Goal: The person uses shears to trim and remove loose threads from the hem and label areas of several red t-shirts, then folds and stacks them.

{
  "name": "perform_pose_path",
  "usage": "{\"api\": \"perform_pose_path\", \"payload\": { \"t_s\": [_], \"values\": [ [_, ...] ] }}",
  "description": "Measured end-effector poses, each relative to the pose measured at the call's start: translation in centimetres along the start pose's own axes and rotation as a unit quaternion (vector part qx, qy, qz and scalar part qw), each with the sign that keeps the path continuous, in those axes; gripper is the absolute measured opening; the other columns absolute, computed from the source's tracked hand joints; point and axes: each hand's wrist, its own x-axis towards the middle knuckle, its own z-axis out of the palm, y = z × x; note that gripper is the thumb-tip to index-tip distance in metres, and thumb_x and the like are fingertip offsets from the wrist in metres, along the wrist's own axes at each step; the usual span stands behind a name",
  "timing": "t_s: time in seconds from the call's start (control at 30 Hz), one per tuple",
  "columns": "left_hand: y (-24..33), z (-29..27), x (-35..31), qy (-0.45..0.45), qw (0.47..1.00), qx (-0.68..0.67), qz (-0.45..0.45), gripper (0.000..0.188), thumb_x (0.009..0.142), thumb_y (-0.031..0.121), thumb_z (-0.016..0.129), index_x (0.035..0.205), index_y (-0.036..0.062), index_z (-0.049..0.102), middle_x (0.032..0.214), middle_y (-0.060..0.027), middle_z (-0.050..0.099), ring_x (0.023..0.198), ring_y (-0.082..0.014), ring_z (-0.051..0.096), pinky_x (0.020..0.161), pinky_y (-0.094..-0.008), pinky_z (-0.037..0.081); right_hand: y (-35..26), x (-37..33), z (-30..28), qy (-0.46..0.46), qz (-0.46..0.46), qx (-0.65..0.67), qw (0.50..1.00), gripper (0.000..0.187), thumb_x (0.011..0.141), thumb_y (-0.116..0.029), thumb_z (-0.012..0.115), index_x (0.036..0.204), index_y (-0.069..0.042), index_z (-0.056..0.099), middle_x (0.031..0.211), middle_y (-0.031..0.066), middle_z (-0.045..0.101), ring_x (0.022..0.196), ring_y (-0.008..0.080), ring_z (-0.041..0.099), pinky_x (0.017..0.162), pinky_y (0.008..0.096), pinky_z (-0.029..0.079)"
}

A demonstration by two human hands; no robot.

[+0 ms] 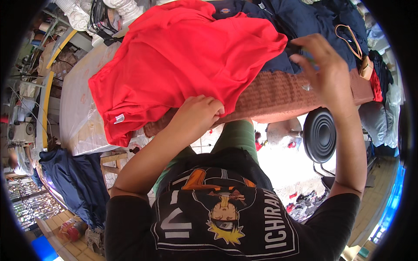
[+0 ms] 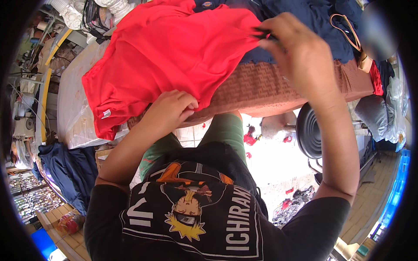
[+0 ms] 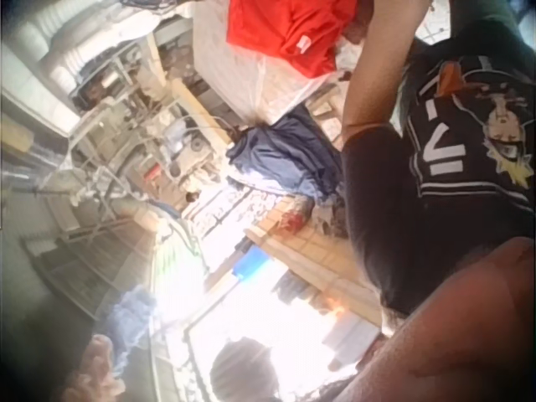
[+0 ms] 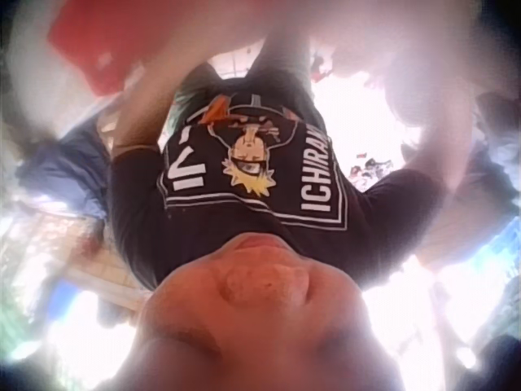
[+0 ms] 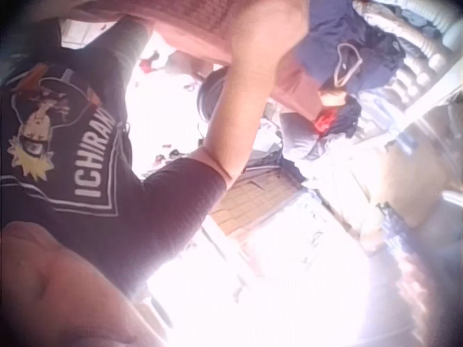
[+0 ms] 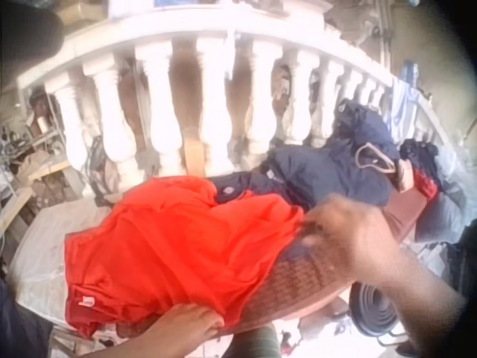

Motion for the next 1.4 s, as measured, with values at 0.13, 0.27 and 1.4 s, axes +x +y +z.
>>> {"api": "perform_pose_path", "payload": {
  "t_s": [0.13, 0.27, 1.4],
  "values": [
    [-0.4, -2.7, -2.4, -0.058, 0.992, -0.101, 0.04, 0.012, 0.085, 0.018, 0.065, 0.094, 0.0103, 0.07, 0.084, -0.0088, 0.068, 0.083, -0.0207, 0.065, 0.106, -0.0451, 0.034, 2.4, -3.2, 0.4, 0.064, 0.21, 0.192, 0.957, 0.023, 0.085, -0.012, 0.07, 0.105, -0.003, 0.063, 0.088, 0.0023, 0.064, 0.073, 0.0115, 0.06, 0.066, 0.0234, 0.047],
    [2.6, -7.4, -2.2, -0.205, 0.971, -0.038, -0.12, 0.016, 0.087, 0.021, 0.064, 0.099, 0.0125, 0.071, 0.084, -0.0072, 0.068, 0.08, -0.0184, 0.065, 0.112, -0.0483, 0.026, 1.6, -7.6, 5.5, 0.122, 0.3, 0.329, 0.887, 0.022, 0.087, -0.009, 0.071, 0.106, -0.002, 0.064, 0.082, -0.0022, 0.059, 0.07, 0.0031, 0.049, 0.063, 0.017, 0.039],
    [-6.0, 4.0, -7.0, 0.25, 0.964, 0.08, -0.035, 0.033, 0.066, 0.019, 0.082, 0.095, 0.0103, 0.07, 0.103, -0.0036, 0.061, 0.093, -0.0241, 0.059, 0.08, -0.0348, 0.048, -9.1, -6.9, 14.4, -0.117, 0.175, 0.347, 0.914, 0.023, 0.077, -0.021, 0.075, 0.095, -0.007, 0.07, 0.107, 0.0086, 0.065, 0.087, 0.0308, 0.066, 0.074, 0.0393, 0.052]
  ]
}}
